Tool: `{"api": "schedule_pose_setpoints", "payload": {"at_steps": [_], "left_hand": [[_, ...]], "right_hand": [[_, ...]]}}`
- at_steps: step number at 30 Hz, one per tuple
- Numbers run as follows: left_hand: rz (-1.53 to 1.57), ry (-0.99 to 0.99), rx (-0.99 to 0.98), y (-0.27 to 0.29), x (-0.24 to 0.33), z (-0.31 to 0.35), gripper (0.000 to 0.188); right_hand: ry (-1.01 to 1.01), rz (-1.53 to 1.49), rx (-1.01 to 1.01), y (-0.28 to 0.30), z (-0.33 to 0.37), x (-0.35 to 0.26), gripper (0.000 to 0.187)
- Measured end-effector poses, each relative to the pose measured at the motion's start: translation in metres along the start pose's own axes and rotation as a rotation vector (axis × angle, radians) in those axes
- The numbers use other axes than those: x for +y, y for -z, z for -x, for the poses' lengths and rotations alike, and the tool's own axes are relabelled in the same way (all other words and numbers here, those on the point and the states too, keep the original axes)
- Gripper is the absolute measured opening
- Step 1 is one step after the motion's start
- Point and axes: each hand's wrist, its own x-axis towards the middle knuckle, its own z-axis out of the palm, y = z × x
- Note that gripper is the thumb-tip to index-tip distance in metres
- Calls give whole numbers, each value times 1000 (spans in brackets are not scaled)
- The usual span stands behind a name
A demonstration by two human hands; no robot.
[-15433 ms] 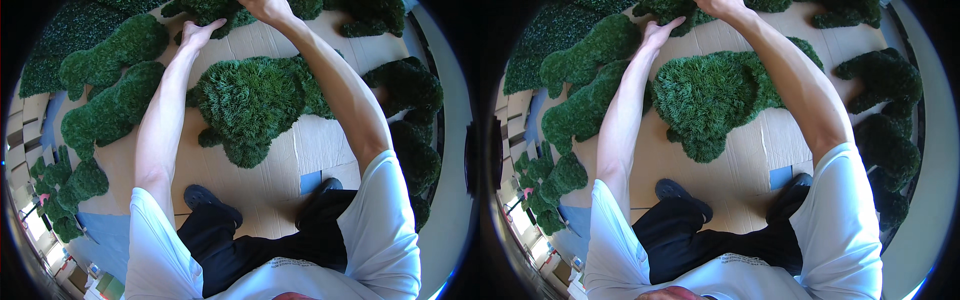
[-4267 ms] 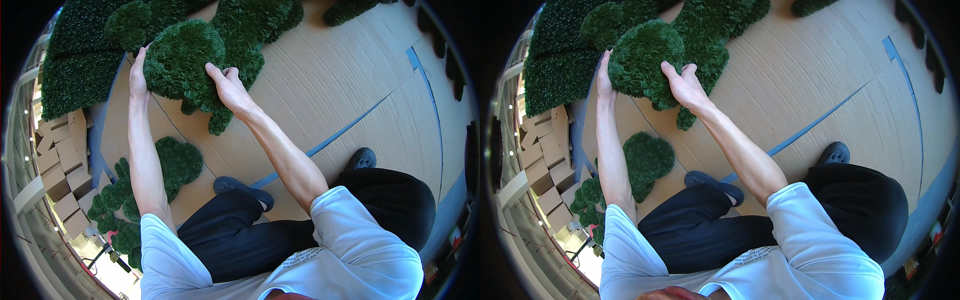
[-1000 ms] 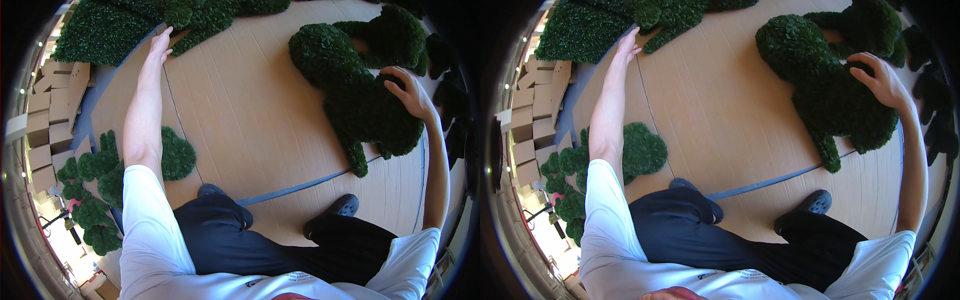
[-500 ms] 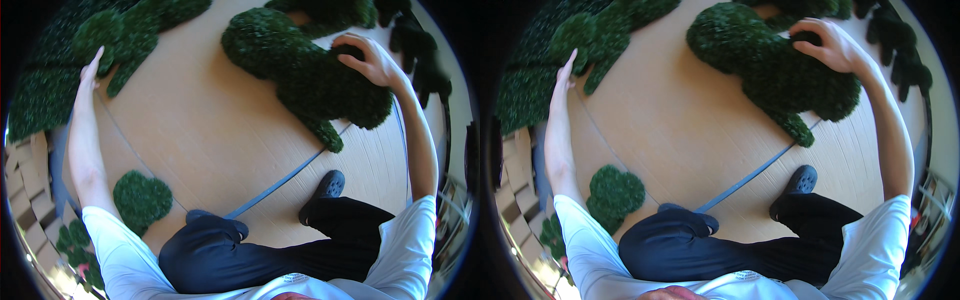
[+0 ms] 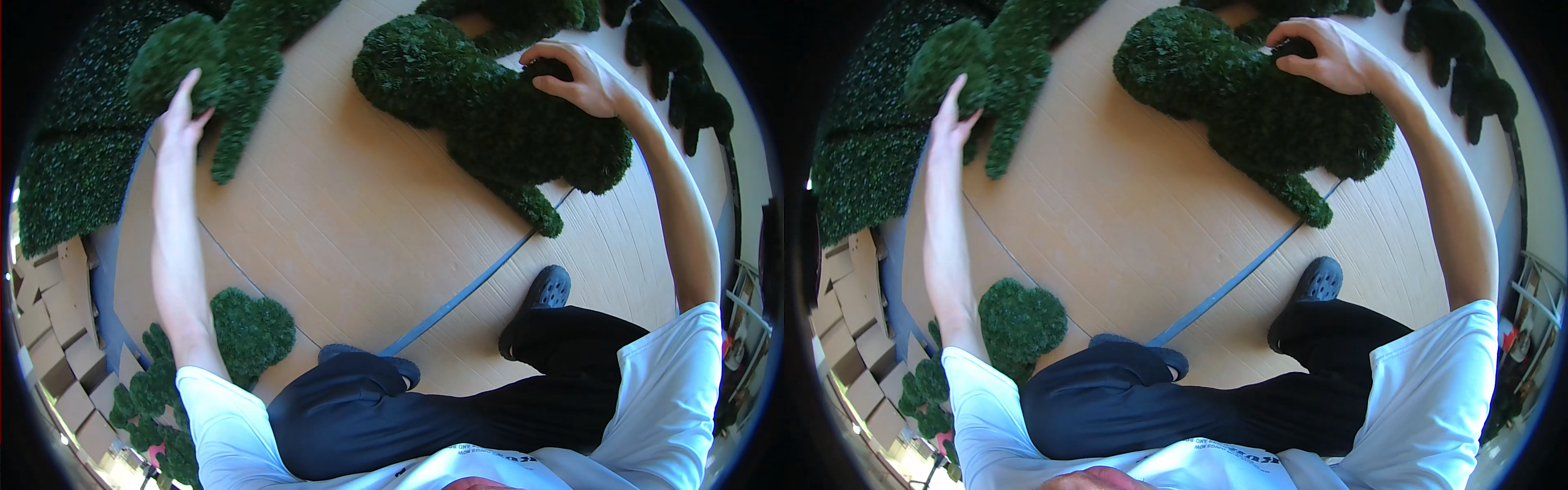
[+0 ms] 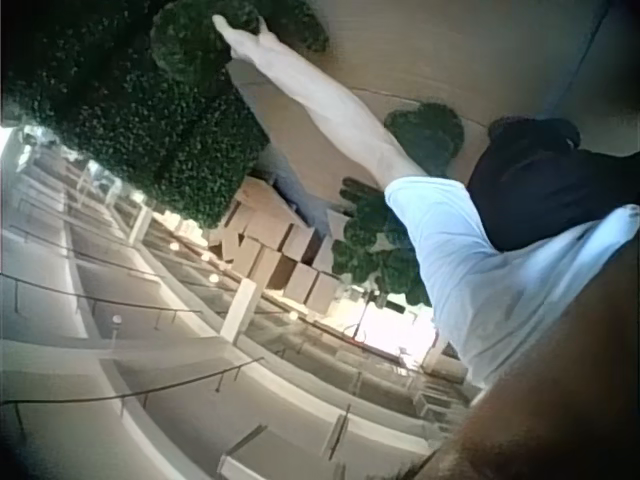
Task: Arranging and adjusting green artificial turf dog-shaped topiary decorations on a factory floor.
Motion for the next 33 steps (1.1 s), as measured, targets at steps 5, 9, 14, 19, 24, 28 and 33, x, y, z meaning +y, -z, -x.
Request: {"api": "schedule_pose_setpoints", "payload": {"at_steps": [5, 9, 14, 19, 24, 28, 33], "left_hand": [[223, 23, -200, -49, -37, 101, 68], [-15, 69, -483, -49, -48, 167, 65], [-1104, -286, -659, 8, 72, 195, 53], [-954, -862, -255, -31, 105, 83, 46], [-716, -521, -284, -35, 50, 21, 59], [-861, -517, -153, -20, 40, 50, 57], [-1115, -543, -44, -13, 25, 129, 58]], "right_hand": [[-9, 14, -40, 5, -1, 2, 45], [4, 70, -74, 3, 0, 10, 48], [31, 180, 99, 6, -1, -15, 49], [14, -52, -148, 31, -29, -77, 54], [71, -82, -266, 8, -51, -117, 51], [199, -205, -322, -29, -83, -123, 57], [-369, -1148, -237, -92, -142, -134, 73]]}}
